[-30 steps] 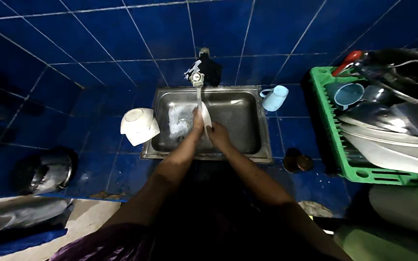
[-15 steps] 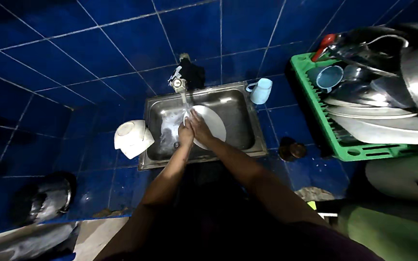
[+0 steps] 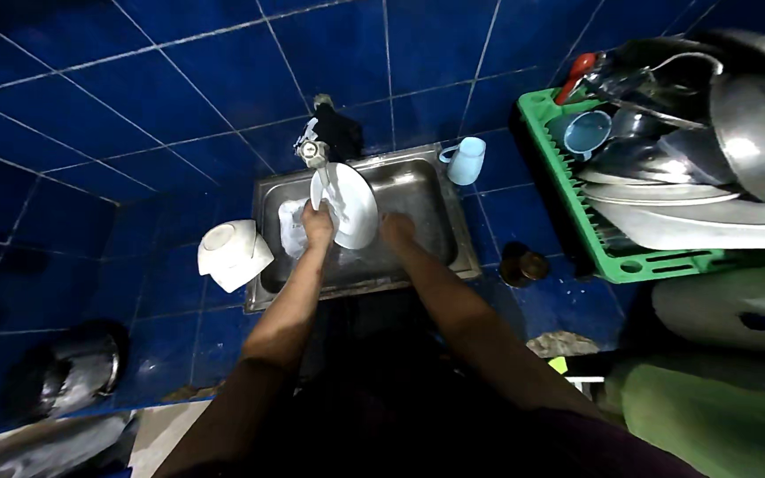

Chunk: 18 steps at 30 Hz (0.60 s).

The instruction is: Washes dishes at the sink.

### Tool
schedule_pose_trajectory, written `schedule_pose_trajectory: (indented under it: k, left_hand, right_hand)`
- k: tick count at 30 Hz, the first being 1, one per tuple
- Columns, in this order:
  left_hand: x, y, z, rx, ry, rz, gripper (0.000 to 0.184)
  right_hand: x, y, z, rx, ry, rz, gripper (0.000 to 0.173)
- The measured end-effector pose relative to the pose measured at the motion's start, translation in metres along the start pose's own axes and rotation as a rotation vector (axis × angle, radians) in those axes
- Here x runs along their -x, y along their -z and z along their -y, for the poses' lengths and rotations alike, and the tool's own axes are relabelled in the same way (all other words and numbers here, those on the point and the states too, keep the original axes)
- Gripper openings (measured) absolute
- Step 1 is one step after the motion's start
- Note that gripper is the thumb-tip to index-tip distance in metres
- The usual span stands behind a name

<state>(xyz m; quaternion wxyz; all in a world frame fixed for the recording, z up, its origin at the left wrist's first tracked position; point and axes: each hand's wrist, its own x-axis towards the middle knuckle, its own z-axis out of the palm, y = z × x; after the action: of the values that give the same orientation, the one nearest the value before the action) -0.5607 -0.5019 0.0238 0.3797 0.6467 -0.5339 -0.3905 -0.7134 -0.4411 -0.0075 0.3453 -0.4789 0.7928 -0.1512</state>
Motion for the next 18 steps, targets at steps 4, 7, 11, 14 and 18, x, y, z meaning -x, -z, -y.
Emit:
schedule_pose_trajectory:
  k: [4, 7, 11, 14, 18]
  left_hand:
    - [0.005, -0.018, -0.005, -0.142, -0.045, 0.131, 0.034]
    - [0.002, -0.032, -0.013, -0.13, -0.065, 0.154, 0.034]
    - [0.009, -0.024, -0.017, 0.061, 0.161, 0.091, 0.045]
    - [0.009, -0.016, -0.001, 0.381, 0.433, 0.018, 0.05]
    - [0.018, -0.009, -0.002, 0.77, 0.58, 0.006, 0.036]
  right_hand:
    - [0.001, 0.079, 0.083, -0.213, 0.478, -0.453, 0.045]
    - [0.026, 0.126, 0.152, 0.066, 0.635, -0.293, 0.06]
    - [0.029, 0.143, 0.185, 0.479, 0.747, -0.103, 0.036]
    - [0.022, 0.149, 0.187, 0.561, 0.807, -0.056, 0.031]
    - [0.015, 0.147, 0.187, 0.647, 0.911, -0.018, 0.033]
